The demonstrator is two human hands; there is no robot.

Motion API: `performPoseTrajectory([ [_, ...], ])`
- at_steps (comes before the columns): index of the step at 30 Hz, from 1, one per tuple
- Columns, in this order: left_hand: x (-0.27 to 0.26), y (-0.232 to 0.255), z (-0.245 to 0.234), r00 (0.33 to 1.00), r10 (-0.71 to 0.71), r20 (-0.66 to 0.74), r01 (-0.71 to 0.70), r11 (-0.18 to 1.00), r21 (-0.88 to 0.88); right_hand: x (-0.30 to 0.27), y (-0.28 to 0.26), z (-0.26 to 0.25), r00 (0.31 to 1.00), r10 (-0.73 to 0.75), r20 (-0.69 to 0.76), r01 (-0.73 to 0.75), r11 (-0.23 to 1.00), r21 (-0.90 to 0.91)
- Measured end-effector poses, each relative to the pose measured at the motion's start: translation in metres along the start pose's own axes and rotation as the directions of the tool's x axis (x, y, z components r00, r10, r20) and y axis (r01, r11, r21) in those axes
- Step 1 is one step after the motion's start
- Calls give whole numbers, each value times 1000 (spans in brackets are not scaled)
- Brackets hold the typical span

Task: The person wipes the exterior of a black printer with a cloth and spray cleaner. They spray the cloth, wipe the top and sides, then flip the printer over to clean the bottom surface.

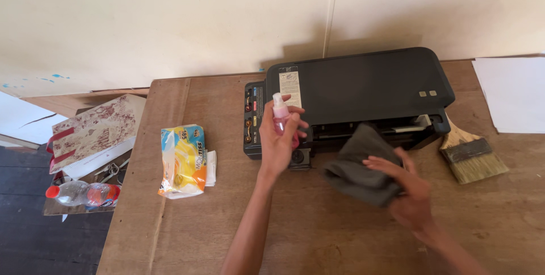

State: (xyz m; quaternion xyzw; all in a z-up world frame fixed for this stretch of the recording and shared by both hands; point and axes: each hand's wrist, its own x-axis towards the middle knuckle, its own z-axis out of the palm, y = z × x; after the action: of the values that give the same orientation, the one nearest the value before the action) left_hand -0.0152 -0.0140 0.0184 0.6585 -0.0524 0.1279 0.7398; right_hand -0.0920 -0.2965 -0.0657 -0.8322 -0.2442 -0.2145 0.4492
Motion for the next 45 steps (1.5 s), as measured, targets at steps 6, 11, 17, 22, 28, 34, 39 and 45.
performPoseTrajectory([
  [6,-32,30,19,981,128,146,-159,961,226,3,-10,-2,594,804,19,-556,393,732],
  [11,-50,46,37,910,227,347,-349,871,345,2,-1,12,568,748,343,-373,-137,918],
  [17,-60,44,54,864,85,495,-357,798,485,-6,5,22,645,720,257,-353,-18,935],
  [22,-61,32,63,838,88,539,-412,749,518,-9,8,23,616,743,263,-363,-29,931],
  [28,-60,25,63,852,87,516,-417,710,568,-10,9,19,599,772,215,-347,8,938],
  [34,-61,18,67,863,64,502,-400,694,599,-13,10,18,621,751,227,-293,-46,955],
  [39,-64,15,69,839,144,524,-467,684,560,-13,8,17,638,733,236,-305,-41,951],
  [45,-63,12,68,854,130,503,-453,662,598,-12,6,16,636,738,224,-312,-20,950],
])
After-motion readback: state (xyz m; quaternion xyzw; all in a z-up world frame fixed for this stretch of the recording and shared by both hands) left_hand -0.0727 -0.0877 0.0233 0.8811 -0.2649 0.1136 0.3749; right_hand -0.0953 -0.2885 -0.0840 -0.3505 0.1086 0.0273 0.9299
